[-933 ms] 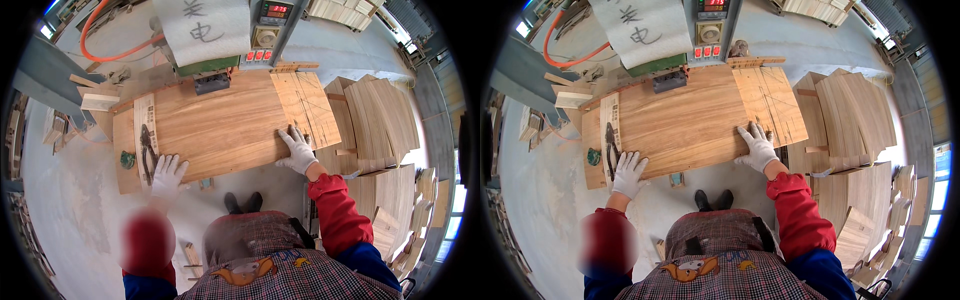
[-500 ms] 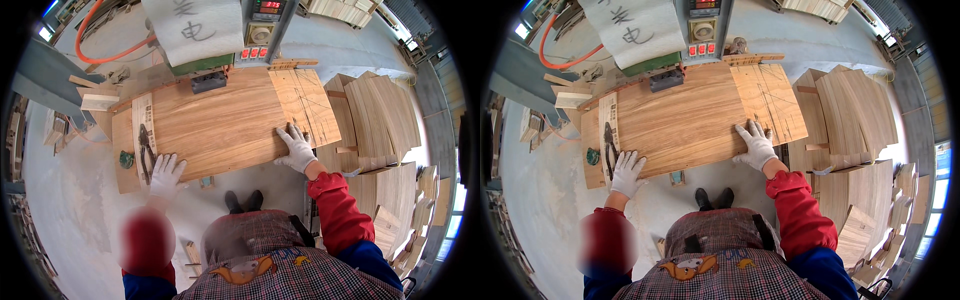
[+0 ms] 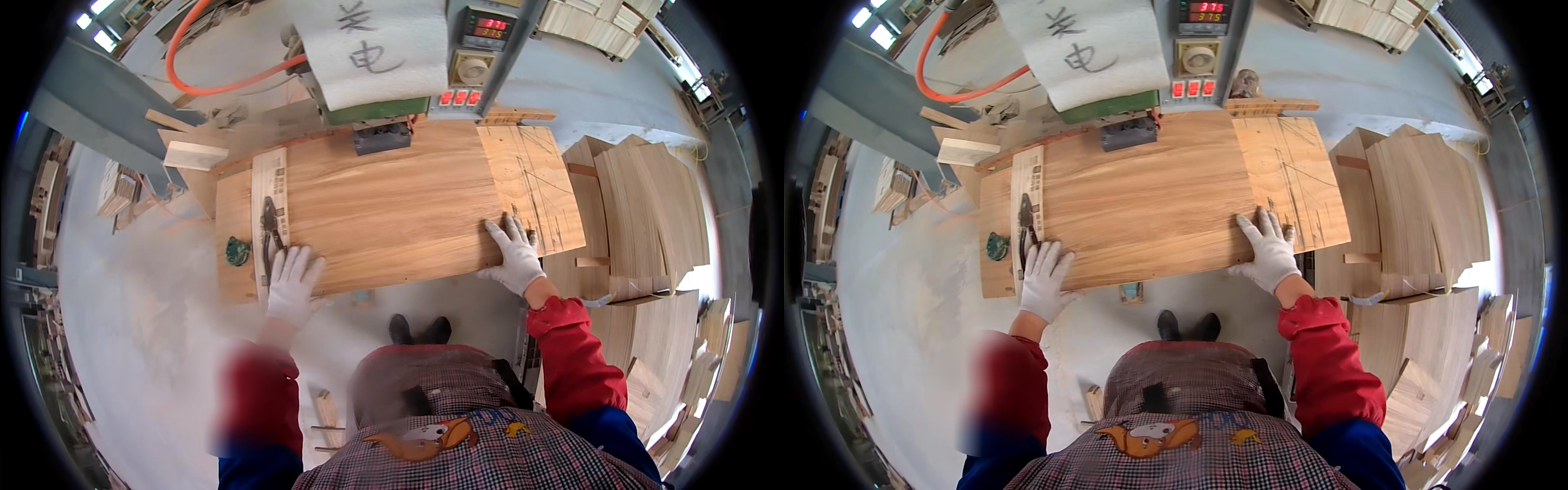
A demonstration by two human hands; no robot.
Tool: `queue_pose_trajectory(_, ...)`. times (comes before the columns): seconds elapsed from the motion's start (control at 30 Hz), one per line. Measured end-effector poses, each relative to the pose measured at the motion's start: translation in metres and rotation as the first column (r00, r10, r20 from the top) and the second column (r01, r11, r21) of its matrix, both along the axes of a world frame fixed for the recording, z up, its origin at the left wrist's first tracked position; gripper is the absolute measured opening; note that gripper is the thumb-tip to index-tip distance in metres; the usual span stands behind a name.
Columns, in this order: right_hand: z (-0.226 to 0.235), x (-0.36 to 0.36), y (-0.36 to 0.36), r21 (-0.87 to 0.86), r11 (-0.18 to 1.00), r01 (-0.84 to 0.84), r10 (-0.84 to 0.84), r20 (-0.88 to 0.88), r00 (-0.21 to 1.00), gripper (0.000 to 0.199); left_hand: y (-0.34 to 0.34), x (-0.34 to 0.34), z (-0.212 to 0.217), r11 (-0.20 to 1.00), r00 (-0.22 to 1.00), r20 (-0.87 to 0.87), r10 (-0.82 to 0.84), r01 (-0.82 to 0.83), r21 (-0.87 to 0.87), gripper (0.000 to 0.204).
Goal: The person picks up thin wooden strips and long boards from a stack, places boards on a work surface, uses a machine to process wooden panels, and measures a panel with a tape measure.
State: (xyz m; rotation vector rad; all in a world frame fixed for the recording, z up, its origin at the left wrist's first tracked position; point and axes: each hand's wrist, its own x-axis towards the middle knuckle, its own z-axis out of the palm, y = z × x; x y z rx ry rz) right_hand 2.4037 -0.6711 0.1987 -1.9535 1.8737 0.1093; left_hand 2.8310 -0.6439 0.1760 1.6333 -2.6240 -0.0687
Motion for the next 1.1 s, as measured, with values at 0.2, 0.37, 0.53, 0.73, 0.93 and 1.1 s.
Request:
queue_pose_trajectory(0.2, -0.001, 0.004, -0.002, 0.021, 1.000, -0.005, 0.005, -0.004, 1.000, 0.102, 0.028, 0.024, -0.003, 0.930, 0.928, -0.068, 0.366, -0.366, 0.006, 0.097)
queue_pose_trajectory(0.37, -0.003, 0.001, -0.001, 0.017, 1.000, -0.004, 0.004, -0.016, 1.000, 0.100, 0.022, 0.024, -0.006, 0.917, 0.922, -0.016, 0.386, -0.382, 0.119, 0.093)
queue_pose_trajectory(0.53, -0.004, 0.002, -0.001, 0.015, 1.000, -0.014, 0.014, -0.018, 1.000, 0.099, 0.023, 0.029, -0.013, 0.921, 0.926, -0.010, 0.377, -0.373, 0.115, 0.089)
queue_pose_trajectory(0.73, -0.005, 0.000, -0.002, 0.021, 1.000, -0.016, 0.017, -0.020, 1.000, 0.099, 0.021, 0.028, -0.013, 0.919, 0.926, -0.018, 0.378, -0.373, 0.127, 0.087)
queue_pose_trajectory(0.93, -0.005, 0.000, -0.002, 0.017, 1.000, -0.012, 0.012, -0.005, 1.000, 0.099, 0.021, 0.029, -0.014, 0.918, 0.925, -0.015, 0.379, -0.374, 0.132, 0.087)
queue_pose_trajectory(1.1, -0.001, 0.001, -0.002, 0.023, 1.000, -0.012, 0.012, -0.002, 1.000, 0.099, 0.021, 0.030, -0.014, 0.918, 0.927, -0.009, 0.375, -0.371, 0.142, 0.088)
